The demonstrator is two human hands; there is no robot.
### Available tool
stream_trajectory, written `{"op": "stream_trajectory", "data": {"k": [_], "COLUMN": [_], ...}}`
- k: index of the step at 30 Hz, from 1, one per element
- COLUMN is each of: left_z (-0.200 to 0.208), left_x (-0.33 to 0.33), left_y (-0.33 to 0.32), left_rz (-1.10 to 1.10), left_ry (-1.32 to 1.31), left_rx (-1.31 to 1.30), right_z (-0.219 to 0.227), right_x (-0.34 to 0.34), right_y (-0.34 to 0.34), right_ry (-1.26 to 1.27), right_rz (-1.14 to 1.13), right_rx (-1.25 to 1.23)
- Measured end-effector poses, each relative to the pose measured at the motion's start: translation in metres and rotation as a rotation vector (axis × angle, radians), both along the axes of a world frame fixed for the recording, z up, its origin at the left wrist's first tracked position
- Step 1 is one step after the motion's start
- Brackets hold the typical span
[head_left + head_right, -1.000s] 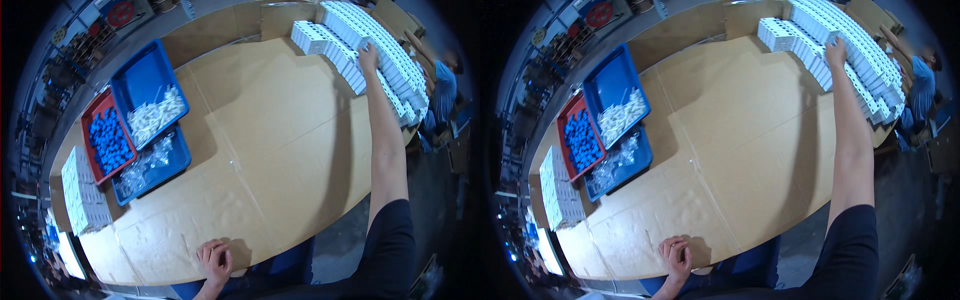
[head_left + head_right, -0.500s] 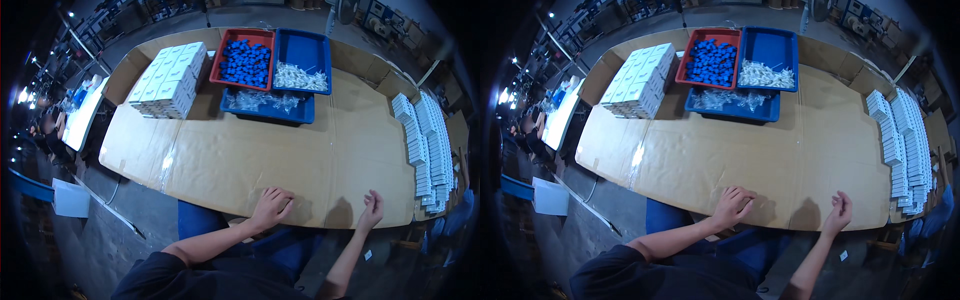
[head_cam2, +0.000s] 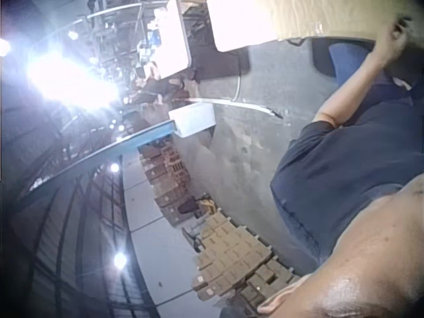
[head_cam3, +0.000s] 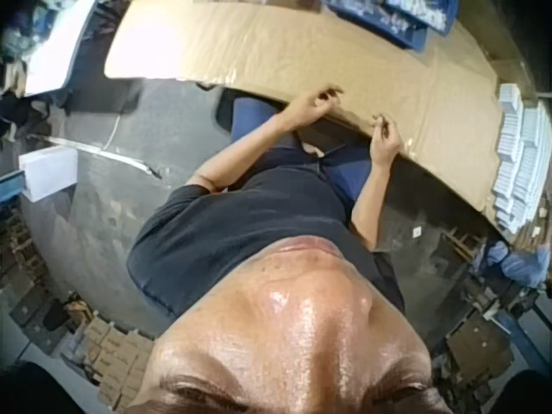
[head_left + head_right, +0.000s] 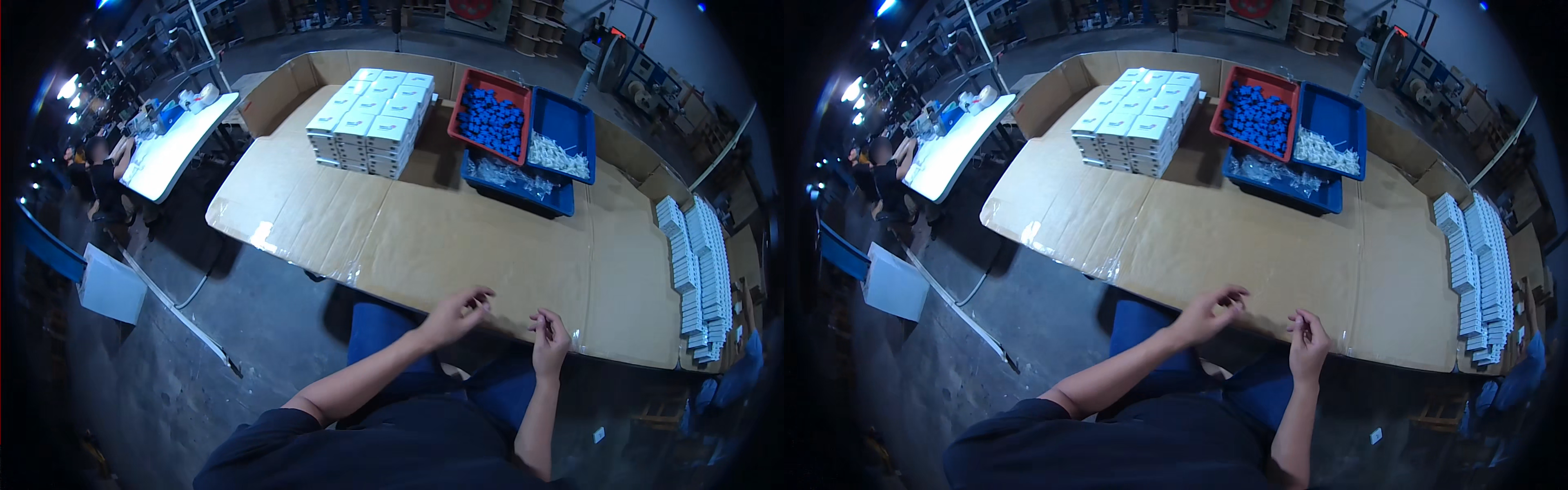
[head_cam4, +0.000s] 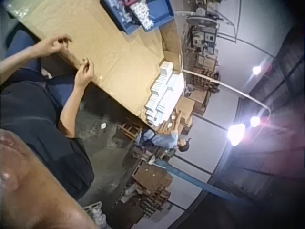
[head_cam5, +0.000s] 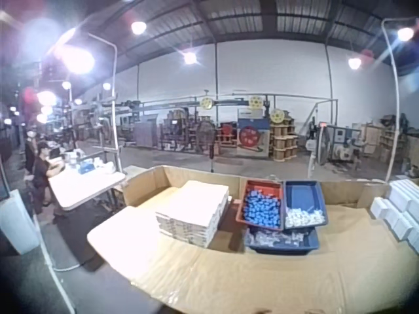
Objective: Assemble and pack electronic components into small white boxes and stack them.
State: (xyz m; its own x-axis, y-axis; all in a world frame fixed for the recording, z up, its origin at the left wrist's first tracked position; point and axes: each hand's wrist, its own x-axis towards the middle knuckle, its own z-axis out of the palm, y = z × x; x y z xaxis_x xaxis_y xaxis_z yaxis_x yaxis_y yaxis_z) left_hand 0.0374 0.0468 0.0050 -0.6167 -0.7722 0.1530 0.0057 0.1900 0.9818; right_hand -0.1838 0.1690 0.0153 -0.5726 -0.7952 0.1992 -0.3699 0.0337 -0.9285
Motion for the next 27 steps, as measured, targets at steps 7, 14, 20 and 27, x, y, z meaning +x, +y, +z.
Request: {"op": "stream_trajectory", "data": {"k": [7,14,20,27], "left_z": [-0.041,-0.042,-0.032,-0.062], "left_x": [0.060,0.047,0.120,0.217], "left_y": [-0.050,-0.042,-0.036,0.000], "left_rz": [-0.203,-0.715,-0.530,0.866], "left_ry": [0.059,0.164,-0.169,-0.203], "left_rx": [0.333,0.564,0.333,0.060], "right_z": [0.080,0.165,0.210,0.199], "right_x": [0.035,0.033,0.034,0.020], "right_y": [-0.083,-0.216,-0.385,-0.624], "right_ry": [0.164,0.446,0.547,0.436], "right_rz": [0.402,0.630,0.740,0.875], "right_rx": [0.221,0.178,0.034,-0.023]}}
